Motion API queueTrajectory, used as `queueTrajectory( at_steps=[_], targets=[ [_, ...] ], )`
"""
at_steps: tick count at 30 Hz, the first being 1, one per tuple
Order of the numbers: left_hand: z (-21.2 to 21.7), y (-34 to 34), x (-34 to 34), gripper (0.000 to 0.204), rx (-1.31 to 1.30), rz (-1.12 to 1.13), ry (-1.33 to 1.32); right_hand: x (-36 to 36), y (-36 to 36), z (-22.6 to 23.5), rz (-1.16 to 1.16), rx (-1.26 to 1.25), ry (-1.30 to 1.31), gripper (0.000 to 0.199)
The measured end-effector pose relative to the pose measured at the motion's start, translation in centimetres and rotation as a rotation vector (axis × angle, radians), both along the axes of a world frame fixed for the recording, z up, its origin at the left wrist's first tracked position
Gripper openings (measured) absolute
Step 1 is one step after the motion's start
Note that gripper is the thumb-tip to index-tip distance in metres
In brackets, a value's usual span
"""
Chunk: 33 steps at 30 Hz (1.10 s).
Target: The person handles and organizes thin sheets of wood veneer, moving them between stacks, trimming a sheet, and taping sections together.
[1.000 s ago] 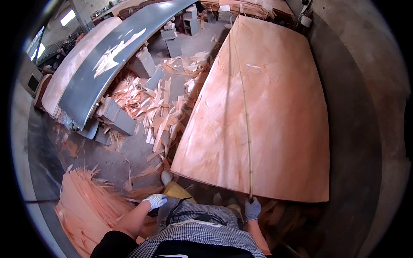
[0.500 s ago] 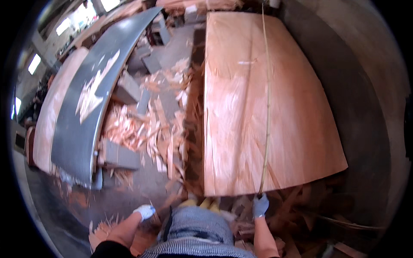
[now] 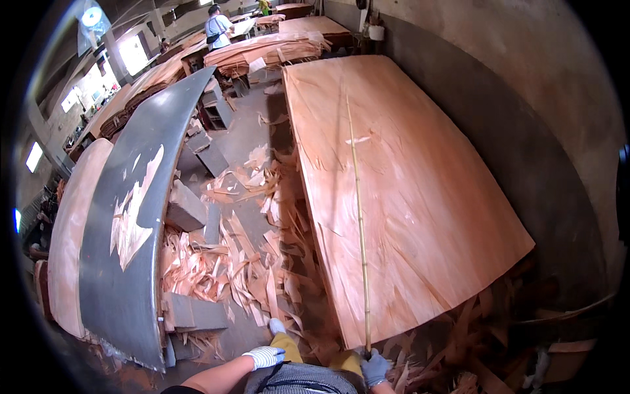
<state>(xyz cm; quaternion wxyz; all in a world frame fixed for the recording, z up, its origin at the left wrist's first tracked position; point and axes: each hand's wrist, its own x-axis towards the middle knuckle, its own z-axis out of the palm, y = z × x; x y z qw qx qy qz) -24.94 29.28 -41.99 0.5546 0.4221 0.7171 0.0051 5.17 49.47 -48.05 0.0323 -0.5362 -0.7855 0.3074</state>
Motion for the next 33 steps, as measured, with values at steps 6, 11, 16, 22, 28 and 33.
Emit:
queueTrajectory(
  at_steps=[6, 11, 16, 22, 28, 33],
  targets=[
    [0.7, -4.3, -10.9, 0.052, 0.231, 0.164, 0.061, -9.8, -6.9, 5.2, 0.189, -0.002, 0.068, 0.025],
    [0.5, -7.2, -19.5, 0.038, 0.476, 0.663, 0.023, -18.4, -8.9, 10.0, 0.276, -0.111, 0.177, 0.036],
    [0.4, -4.3, -23.8, 0.059, 0.569, 1.302, -0.636, -29.9, -7.9, 12.5, 0.544, -0.252, 0.243, 0.037],
    [2.8, 2.2, -31.9, 0.036, 0.895, 1.711, -0.535, -46.6, -9.0, 12.0, 0.724, -0.350, 0.312, 0.034],
    [1.1, -7.3, -49.9, 0.005, 0.833, 1.877, 0.005, -55.6, -4.4, 11.5, 0.810, -0.468, 0.575, 0.035],
    [1.6, -26.3, -57.8, 0.044, 0.337, 2.113, 0.410, -52.8, 11.9, 6.9, 0.526, -0.526, 0.218, 0.037]
  ],
)
